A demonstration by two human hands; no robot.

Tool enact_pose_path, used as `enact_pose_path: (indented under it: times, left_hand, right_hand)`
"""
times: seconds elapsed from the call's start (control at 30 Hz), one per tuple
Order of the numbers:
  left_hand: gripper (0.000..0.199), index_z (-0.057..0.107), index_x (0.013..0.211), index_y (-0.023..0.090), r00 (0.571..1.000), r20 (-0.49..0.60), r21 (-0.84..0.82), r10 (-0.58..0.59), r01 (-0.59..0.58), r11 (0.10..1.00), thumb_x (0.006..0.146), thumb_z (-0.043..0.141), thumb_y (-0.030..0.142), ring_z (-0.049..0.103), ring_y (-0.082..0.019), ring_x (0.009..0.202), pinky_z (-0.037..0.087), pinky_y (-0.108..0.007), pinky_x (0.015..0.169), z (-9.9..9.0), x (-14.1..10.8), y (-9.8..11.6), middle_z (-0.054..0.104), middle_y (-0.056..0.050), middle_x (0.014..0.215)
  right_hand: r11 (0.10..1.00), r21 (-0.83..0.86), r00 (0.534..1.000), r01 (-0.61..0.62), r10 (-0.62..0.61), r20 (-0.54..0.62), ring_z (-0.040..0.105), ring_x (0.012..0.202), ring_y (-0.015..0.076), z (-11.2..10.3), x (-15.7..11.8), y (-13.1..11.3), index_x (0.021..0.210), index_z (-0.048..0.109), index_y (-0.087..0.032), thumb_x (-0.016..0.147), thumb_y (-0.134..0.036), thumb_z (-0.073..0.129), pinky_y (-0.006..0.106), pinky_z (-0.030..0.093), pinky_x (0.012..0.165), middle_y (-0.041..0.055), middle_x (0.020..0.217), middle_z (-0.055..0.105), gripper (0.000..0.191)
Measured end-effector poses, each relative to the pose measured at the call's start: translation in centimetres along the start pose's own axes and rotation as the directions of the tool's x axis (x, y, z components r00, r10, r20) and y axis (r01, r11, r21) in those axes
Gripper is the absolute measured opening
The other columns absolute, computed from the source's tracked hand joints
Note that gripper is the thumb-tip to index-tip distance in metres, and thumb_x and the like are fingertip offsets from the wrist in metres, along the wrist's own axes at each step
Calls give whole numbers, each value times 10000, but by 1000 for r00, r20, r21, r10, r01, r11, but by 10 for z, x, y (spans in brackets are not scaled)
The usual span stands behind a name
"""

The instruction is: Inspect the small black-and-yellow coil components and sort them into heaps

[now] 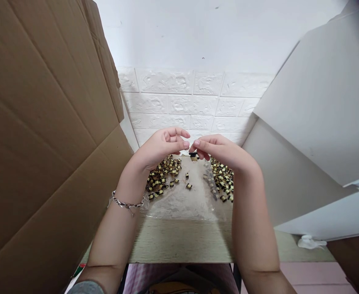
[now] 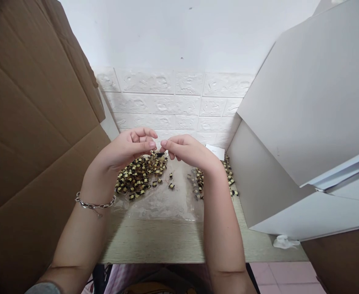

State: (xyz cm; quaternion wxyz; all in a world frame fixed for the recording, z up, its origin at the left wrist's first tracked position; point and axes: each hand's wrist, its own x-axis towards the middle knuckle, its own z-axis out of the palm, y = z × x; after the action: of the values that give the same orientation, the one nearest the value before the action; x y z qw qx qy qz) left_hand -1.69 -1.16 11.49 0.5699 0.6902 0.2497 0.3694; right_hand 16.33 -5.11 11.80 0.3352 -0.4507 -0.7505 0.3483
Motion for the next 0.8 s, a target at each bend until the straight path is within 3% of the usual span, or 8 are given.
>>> enact_pose_path:
  times: [0.2, 0.43, 0.53, 0.63, 0.8]
  left_hand:
    - [282, 525, 853, 149, 998, 26, -70, 59, -57, 996, 639, 682, 244, 554, -83, 620, 387, -190, 569, 2, 1, -2, 582, 21, 648]
    - [285, 548, 851, 152, 995, -27, -111, 93, -96, 989, 628, 697, 248, 535, -56, 587, 387, -165, 555, 3, 1, -2, 579, 27, 663]
    - [295, 564, 839, 159, 991, -40, -110, 126, -129, 985, 607, 713, 265, 539, -50, 602, 395, -162, 577, 2, 2, -3, 581, 31, 679]
    - [298, 571, 825, 164, 988, -44, -101, 148, -151, 983, 595, 719, 283, 533, -46, 599, 401, -164, 585, 0, 3, -4, 574, 36, 676]
    - [302, 556, 843, 188, 977, -92, -132, 191, -203, 970, 607, 703, 306, 493, -47, 572, 410, -178, 594, -8, 2, -3, 531, 51, 639]
  right_hand:
    - [970, 239, 982, 44, -86, 166, 383, 543, 75, -4, 3, 11, 905, 610, -117, 767, -465, 485, 215, 269, 502, -15, 568, 450, 395]
    - [970, 241, 970, 8, -65, 232, 305, 522, 52, -3, 5, 11, 863, 598, -130, 735, -403, 555, 211, 229, 497, -38, 603, 424, 305]
    - [986, 164, 980, 27, -59, 192, 337, 548, 59, -3, 2, 6, 851, 583, -148, 725, -390, 563, 213, 245, 510, -28, 650, 458, 274]
    - [999, 31, 992, 24, -28, 123, 296, 504, 57, -2, -4, -1, 846, 580, -167, 722, -418, 555, 218, 222, 482, -51, 577, 391, 281]
    - [958, -286, 993, -17, -16, -113, 285, 477, 63, 3, -14, -13, 810, 595, -194, 720, -460, 535, 226, 196, 463, -54, 532, 341, 286]
